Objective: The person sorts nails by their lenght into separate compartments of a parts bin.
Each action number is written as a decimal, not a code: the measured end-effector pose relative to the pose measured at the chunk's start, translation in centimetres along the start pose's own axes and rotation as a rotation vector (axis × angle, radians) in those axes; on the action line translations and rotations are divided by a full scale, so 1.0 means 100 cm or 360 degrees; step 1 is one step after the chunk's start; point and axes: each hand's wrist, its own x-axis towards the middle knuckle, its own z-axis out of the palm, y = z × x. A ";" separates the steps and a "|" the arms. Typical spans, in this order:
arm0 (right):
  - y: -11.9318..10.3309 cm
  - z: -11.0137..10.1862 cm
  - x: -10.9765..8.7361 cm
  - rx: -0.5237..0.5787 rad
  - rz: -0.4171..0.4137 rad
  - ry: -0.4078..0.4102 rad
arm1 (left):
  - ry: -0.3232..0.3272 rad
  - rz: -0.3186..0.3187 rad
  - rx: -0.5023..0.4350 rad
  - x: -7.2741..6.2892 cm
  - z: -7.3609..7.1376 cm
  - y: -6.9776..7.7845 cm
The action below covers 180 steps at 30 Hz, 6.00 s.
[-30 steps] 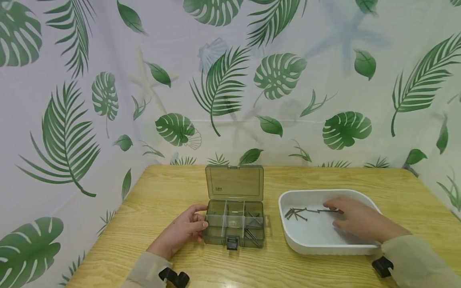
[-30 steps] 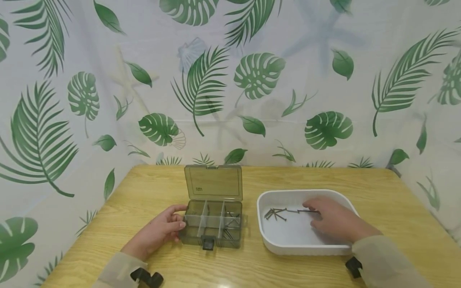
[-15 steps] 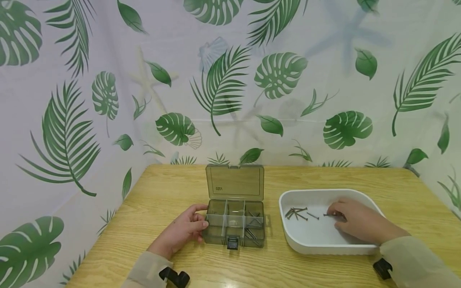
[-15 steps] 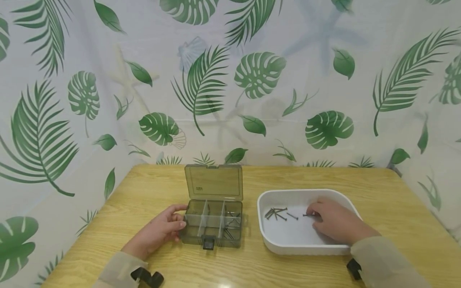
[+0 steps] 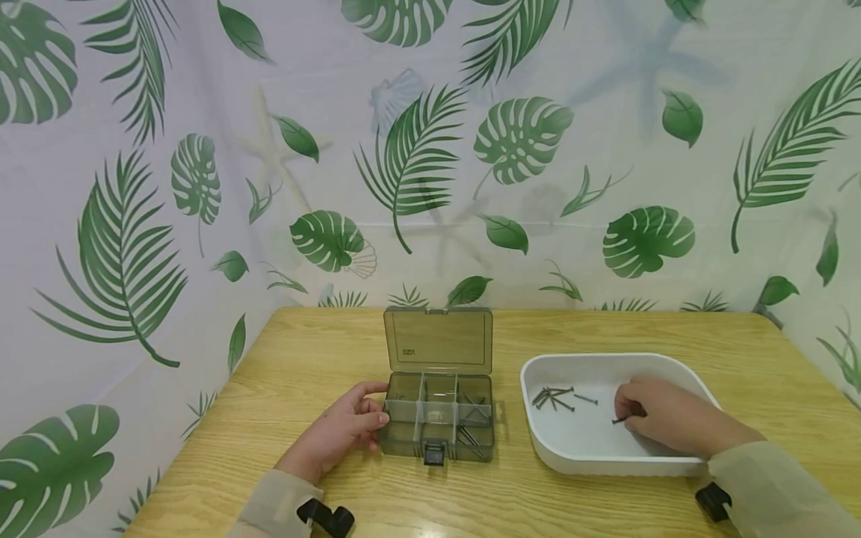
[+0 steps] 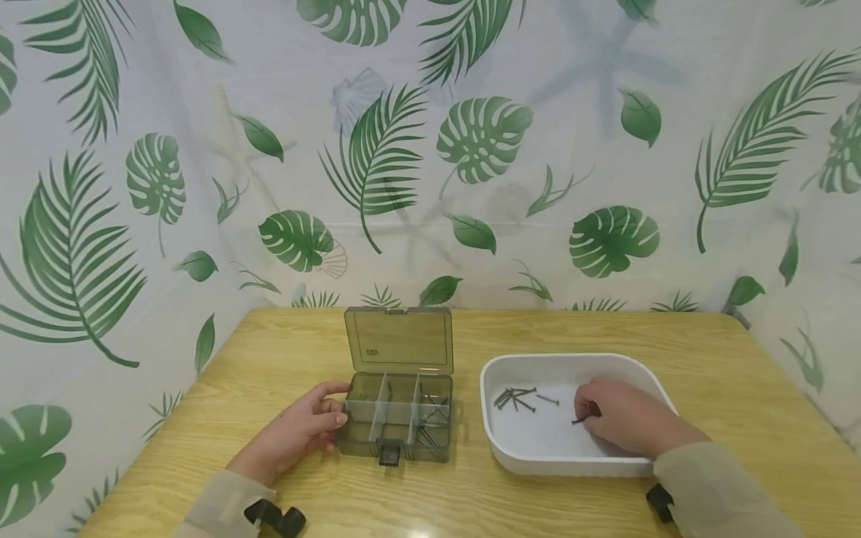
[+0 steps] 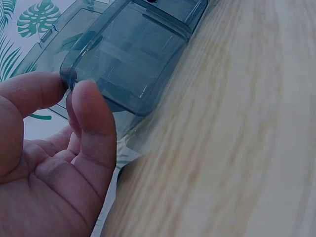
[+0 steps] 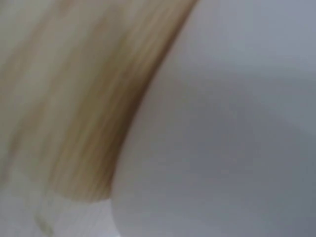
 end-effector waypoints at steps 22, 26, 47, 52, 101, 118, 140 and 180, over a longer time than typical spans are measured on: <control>-0.006 0.002 0.000 0.0058 -0.0033 -0.0068 | 0.0013 -0.0016 -0.0004 0.000 0.000 -0.001; -0.016 -0.003 0.000 0.0079 -0.0069 -0.0005 | 0.0014 -0.0014 -0.0007 0.001 0.000 -0.001; -0.099 -0.021 0.018 0.0150 -0.0414 0.0246 | 0.0002 -0.0012 0.0015 -0.001 0.000 0.001; -0.116 -0.020 0.027 0.0144 -0.0426 0.0264 | -0.0007 -0.0012 0.0002 0.000 0.000 0.000; -0.169 0.000 0.077 0.0334 -0.0202 0.0238 | 0.0003 -0.0006 0.0001 0.001 -0.003 -0.002; -0.120 -0.012 0.041 0.0255 -0.0169 0.0236 | 0.0009 -0.0015 0.0011 -0.001 0.000 0.001; -0.057 0.003 0.021 0.0150 -0.0100 0.0108 | 0.0032 -0.0004 0.0048 -0.001 0.001 0.002; -0.039 0.011 0.016 0.0021 0.0137 -0.0125 | 0.0013 0.0005 0.0061 -0.001 0.002 0.001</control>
